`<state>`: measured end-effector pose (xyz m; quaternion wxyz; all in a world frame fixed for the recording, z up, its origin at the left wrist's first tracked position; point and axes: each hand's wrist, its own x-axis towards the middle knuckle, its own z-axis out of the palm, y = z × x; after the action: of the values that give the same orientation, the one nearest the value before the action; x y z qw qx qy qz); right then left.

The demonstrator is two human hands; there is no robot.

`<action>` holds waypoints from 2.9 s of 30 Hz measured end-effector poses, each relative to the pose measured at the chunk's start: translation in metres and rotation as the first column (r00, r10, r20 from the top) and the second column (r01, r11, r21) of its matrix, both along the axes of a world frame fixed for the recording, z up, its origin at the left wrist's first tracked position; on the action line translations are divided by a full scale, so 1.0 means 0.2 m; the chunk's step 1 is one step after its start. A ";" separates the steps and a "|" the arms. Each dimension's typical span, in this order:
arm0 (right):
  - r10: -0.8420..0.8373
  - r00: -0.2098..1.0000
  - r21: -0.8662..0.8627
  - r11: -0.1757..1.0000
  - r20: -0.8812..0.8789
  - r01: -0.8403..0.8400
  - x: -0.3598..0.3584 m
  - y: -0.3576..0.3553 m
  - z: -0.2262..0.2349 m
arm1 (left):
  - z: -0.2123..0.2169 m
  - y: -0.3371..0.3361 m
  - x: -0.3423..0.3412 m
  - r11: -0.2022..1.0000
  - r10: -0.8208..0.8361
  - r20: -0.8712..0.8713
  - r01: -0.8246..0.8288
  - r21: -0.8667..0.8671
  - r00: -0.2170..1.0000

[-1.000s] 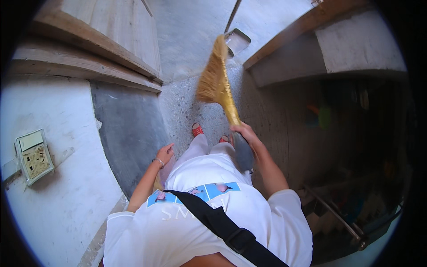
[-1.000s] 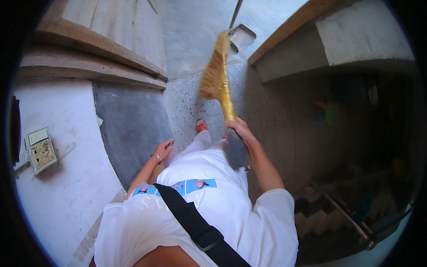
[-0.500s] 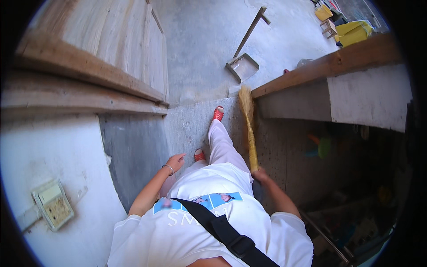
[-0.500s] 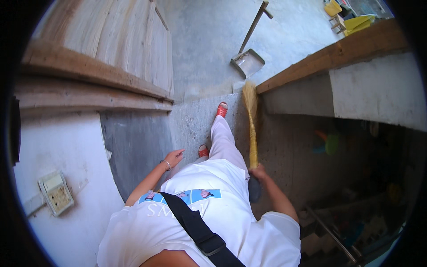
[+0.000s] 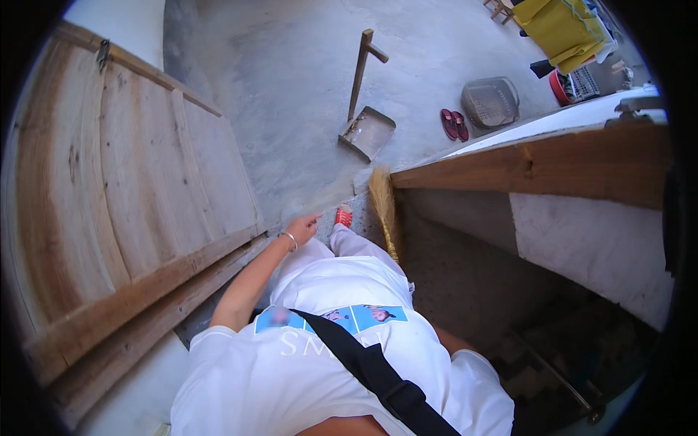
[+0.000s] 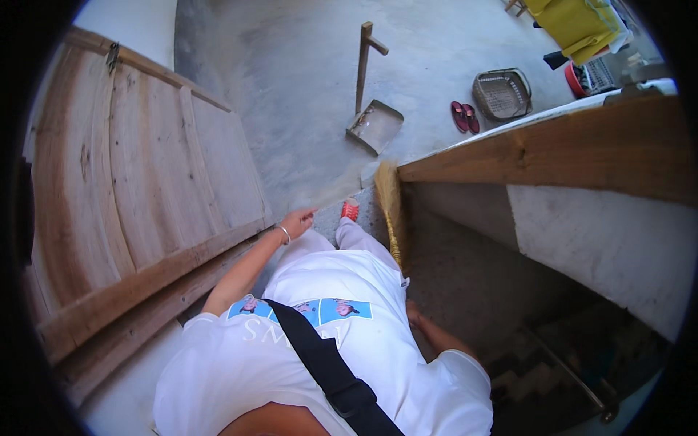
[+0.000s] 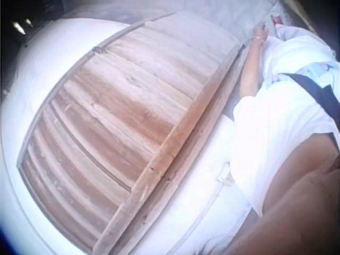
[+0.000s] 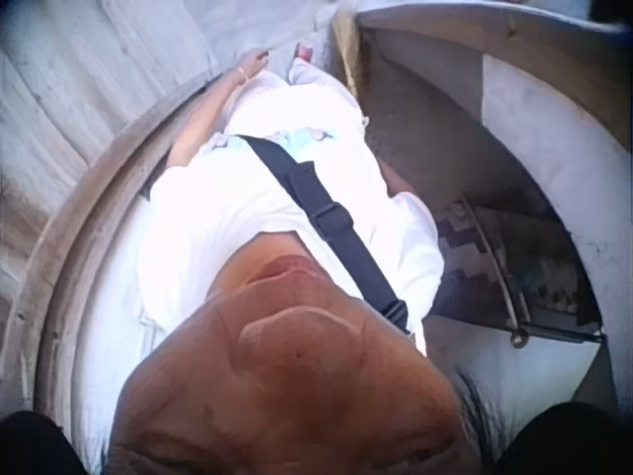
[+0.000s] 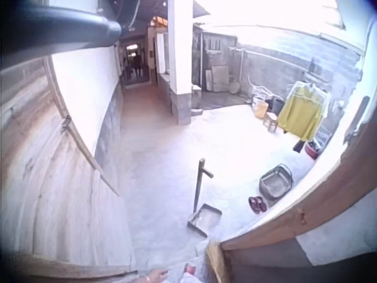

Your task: The person sweeps the floor using a traditional straw broom and a dustpan. They move from an outdoor concrete area into a bedroom, sweeping debris into the dustpan. The person also moves a wooden chair and a red plastic stool to access the floor underneath them.

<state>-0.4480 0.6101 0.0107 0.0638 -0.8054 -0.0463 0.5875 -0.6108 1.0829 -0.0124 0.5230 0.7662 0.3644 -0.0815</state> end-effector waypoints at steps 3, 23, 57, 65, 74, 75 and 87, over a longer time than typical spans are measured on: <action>-0.055 0.998 -0.025 0.998 -0.021 0.054 0.04 0.06 -0.01 | -0.02 0.27 0.27 0.998 -0.062 0.103 0.060 0.015 0.993; -0.409 0.904 -0.142 0.894 0.127 0.424 -0.55 0.68 -0.05 | -0.22 1.66 2.22 0.508 -0.703 0.167 0.325 0.798 0.691; -0.533 0.804 0.286 0.839 0.262 0.463 0.40 2.18 -0.15 | 0.07 2.58 1.23 0.741 -0.173 -0.055 0.093 -0.665 0.983; -0.446 0.860 0.259 0.886 0.248 0.384 1.12 3.08 -0.77 | 0.09 2.66 0.81 0.805 0.169 -0.070 -0.179 -0.565 0.983; -0.317 0.817 0.487 0.678 -0.481 0.550 1.23 3.58 -0.73 | 0.14 2.63 0.52 0.721 0.381 -0.028 -0.316 -0.616 0.924; -0.313 0.852 0.532 0.676 -0.419 0.510 1.28 3.60 -0.71 | 0.14 2.62 0.51 0.702 0.411 -0.038 -0.343 -0.624 0.911; -0.507 0.858 0.506 0.719 -0.086 0.476 2.44 3.45 -0.65 | 0.04 2.51 0.84 0.451 0.756 -0.114 -0.640 -0.622 0.644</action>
<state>0.0394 1.2997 -0.1202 0.4268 -0.7590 0.0132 0.4915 -0.4431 1.5855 -0.0048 0.7573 0.3368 0.5509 0.0976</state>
